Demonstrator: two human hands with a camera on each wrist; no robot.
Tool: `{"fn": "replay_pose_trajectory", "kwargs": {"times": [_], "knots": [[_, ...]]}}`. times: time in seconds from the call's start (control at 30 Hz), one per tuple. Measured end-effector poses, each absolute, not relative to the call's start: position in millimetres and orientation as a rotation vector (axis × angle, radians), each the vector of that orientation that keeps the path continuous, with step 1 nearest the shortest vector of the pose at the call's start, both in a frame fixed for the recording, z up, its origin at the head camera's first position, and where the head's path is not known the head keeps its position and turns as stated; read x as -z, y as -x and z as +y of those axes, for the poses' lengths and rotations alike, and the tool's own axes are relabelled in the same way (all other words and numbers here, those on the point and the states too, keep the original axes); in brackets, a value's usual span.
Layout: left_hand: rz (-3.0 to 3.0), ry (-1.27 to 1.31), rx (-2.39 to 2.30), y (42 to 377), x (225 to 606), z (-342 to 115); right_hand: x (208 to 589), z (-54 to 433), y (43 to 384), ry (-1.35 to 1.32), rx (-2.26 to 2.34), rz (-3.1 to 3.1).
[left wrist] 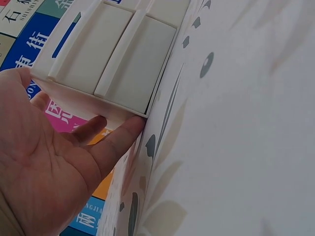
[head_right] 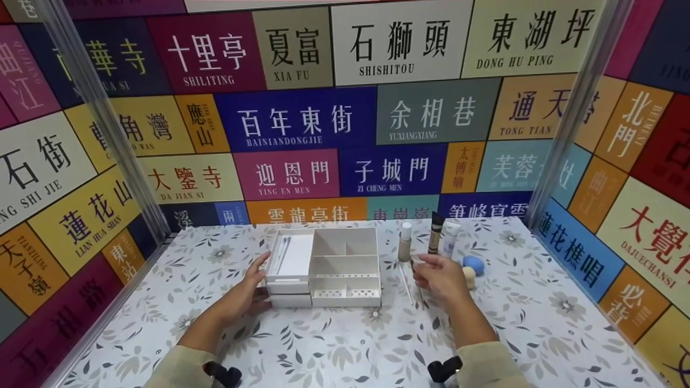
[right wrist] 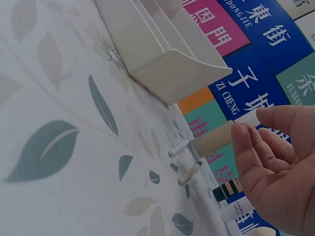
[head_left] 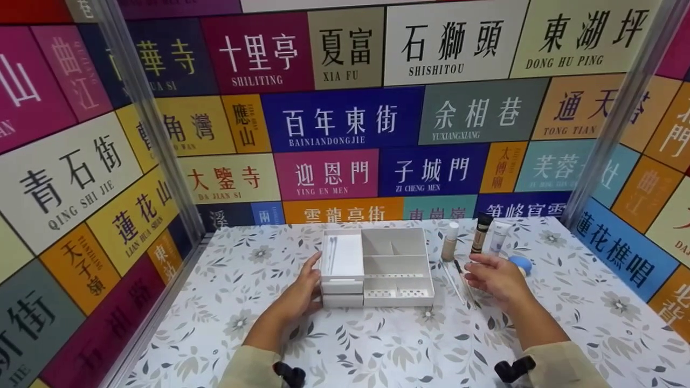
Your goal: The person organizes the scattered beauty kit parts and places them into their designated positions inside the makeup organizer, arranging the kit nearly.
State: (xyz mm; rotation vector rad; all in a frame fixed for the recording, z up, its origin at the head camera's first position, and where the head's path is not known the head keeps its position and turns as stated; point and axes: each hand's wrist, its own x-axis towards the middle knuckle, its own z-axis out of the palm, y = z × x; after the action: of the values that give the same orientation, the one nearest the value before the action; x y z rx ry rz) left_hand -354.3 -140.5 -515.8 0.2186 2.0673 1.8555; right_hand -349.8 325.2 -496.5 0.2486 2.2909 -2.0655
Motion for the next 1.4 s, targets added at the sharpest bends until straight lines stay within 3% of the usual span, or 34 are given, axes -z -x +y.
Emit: {"fn": "replay_pose_trajectory", "kwargs": {"times": [0.7,1.4], "knots": [[2.058,-0.168,-1.852,352.2,513.7,-139.6,528.4,341.1,360.1,-0.410,1.764,2.475],[2.123,-0.204,-1.791,352.8,512.6,-141.0,532.8,337.7,358.1,-0.216,1.521,2.683]]}}
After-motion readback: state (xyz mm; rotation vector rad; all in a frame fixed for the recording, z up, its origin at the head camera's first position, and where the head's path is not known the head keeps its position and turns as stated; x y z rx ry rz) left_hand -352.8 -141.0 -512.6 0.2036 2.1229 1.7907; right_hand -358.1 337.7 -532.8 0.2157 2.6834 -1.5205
